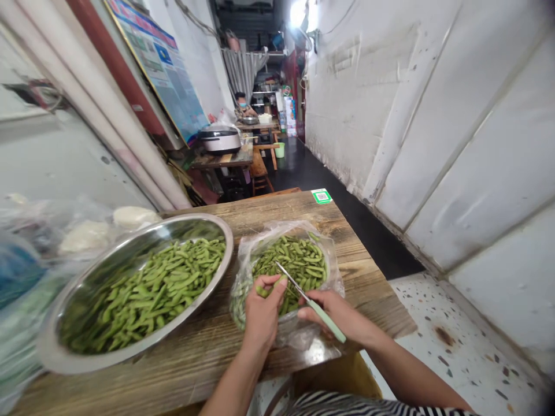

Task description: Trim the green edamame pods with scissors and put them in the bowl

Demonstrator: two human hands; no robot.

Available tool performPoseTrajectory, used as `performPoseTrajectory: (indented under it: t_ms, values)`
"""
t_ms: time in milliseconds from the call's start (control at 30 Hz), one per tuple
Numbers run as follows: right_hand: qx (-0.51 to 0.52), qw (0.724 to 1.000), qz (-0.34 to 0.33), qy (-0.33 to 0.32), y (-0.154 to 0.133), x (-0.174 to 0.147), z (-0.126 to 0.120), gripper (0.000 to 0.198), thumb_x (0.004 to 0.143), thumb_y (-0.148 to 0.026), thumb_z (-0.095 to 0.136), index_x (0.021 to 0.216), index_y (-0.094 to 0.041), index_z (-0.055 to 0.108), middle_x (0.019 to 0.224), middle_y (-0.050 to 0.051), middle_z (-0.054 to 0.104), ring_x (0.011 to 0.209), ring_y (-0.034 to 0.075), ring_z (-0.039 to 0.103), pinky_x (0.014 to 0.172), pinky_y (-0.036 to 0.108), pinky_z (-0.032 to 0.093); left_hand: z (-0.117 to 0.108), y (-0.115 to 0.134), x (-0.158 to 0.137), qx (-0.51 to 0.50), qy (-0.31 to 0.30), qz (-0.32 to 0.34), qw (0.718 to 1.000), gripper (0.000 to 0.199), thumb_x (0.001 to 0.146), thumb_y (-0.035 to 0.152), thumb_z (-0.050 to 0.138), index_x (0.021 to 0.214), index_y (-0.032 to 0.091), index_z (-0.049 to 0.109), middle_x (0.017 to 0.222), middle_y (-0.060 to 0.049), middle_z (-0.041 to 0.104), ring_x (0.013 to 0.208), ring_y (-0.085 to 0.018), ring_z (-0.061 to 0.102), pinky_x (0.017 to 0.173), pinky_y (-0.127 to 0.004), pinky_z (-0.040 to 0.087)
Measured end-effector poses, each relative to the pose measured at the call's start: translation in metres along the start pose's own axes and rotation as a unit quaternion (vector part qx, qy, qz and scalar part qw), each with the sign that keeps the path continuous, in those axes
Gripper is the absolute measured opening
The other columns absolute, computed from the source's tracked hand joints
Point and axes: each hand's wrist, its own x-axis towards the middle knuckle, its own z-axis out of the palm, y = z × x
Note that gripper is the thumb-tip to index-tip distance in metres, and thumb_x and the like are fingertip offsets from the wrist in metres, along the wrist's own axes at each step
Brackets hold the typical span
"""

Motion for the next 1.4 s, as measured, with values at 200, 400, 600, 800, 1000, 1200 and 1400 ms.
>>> performPoseTrajectory:
  t_ms: [200,400,600,800,1000,1200,1400]
  values:
    - [-0.147,0.982,0.092,0.071,0.014,0.003,-0.018,0.05,0.074,-0.046,0.067,0.113,-0.016,0.063,0.088,0.007,0.071,0.08,0.025,0.064,0.068,0.028,0.044,-0.042,0.053,0.017,0.248,0.148,0.228,0.93,0.023,0.075,0.039,0.064,0.085,0.018,0.062,0.07,0.0,0.059,0.063,-0.012,0.054,0.059,-0.023,0.043]
    - [-0.344,0.934,0.06,0.08,0.004,0.014,-0.042,0.045,0.08,-0.032,0.057,0.123,-0.016,0.058,0.102,0.012,0.072,0.092,0.028,0.067,0.075,0.031,0.046,-0.128,0.154,0.049,0.602,0.182,0.285,0.723,0.04,0.072,0.041,0.062,0.105,0.017,0.063,0.119,-0.013,0.06,0.115,-0.031,0.051,0.1,-0.047,0.037]
    - [-0.455,0.881,0.042,0.127,0.001,0.031,-0.045,0.04,0.083,-0.025,0.052,0.122,-0.016,0.056,0.1,0.013,0.072,0.087,0.029,0.068,0.068,0.03,0.044,-0.158,0.135,0.028,0.588,0.174,0.385,0.689,0.031,0.086,0.037,0.046,0.099,0.018,0.067,0.116,-0.011,0.064,0.112,-0.025,0.056,0.101,-0.04,0.039]
    - [-0.481,0.866,0.047,0.124,-0.011,0.041,-0.044,0.037,0.084,-0.022,0.053,0.12,-0.014,0.058,0.095,0.014,0.072,0.086,0.029,0.068,0.069,0.031,0.044,-0.16,0.087,0.012,0.631,0.062,0.33,0.699,0.032,0.091,0.033,0.04,0.089,0.02,0.069,0.095,-0.008,0.072,0.088,-0.022,0.064,0.085,-0.034,0.045]
    - [-0.507,0.851,0.072,0.116,-0.011,0.052,-0.041,0.035,0.084,-0.024,0.055,0.117,-0.014,0.059,0.094,0.014,0.071,0.087,0.028,0.068,0.069,0.03,0.043,-0.164,0.084,0.008,0.677,0.07,0.292,0.672,0.035,0.093,0.035,0.037,0.085,0.021,0.068,0.09,-0.007,0.073,0.083,-0.023,0.064,0.078,-0.033,0.043]
    - [-0.509,0.848,0.084,0.12,-0.018,0.054,-0.036,0.034,0.083,-0.025,0.056,0.115,-0.015,0.059,0.093,0.014,0.072,0.086,0.027,0.067,0.068,0.029,0.041,-0.124,0.076,0.0,0.622,0.067,0.352,0.696,0.028,0.09,0.031,0.042,0.089,0.019,0.068,0.093,-0.011,0.071,0.089,-0.025,0.062,0.084,-0.037,0.044]
    - [-0.464,0.87,0.077,0.149,-0.011,0.039,-0.033,0.032,0.083,-0.025,0.055,0.113,-0.018,0.06,0.091,0.01,0.072,0.082,0.025,0.067,0.067,0.028,0.04,-0.066,0.014,-0.009,0.641,-0.011,0.282,0.714,0.044,0.083,0.028,0.053,0.125,0.016,0.053,0.131,-0.017,0.054,0.121,-0.03,0.05,0.098,-0.043,0.039]
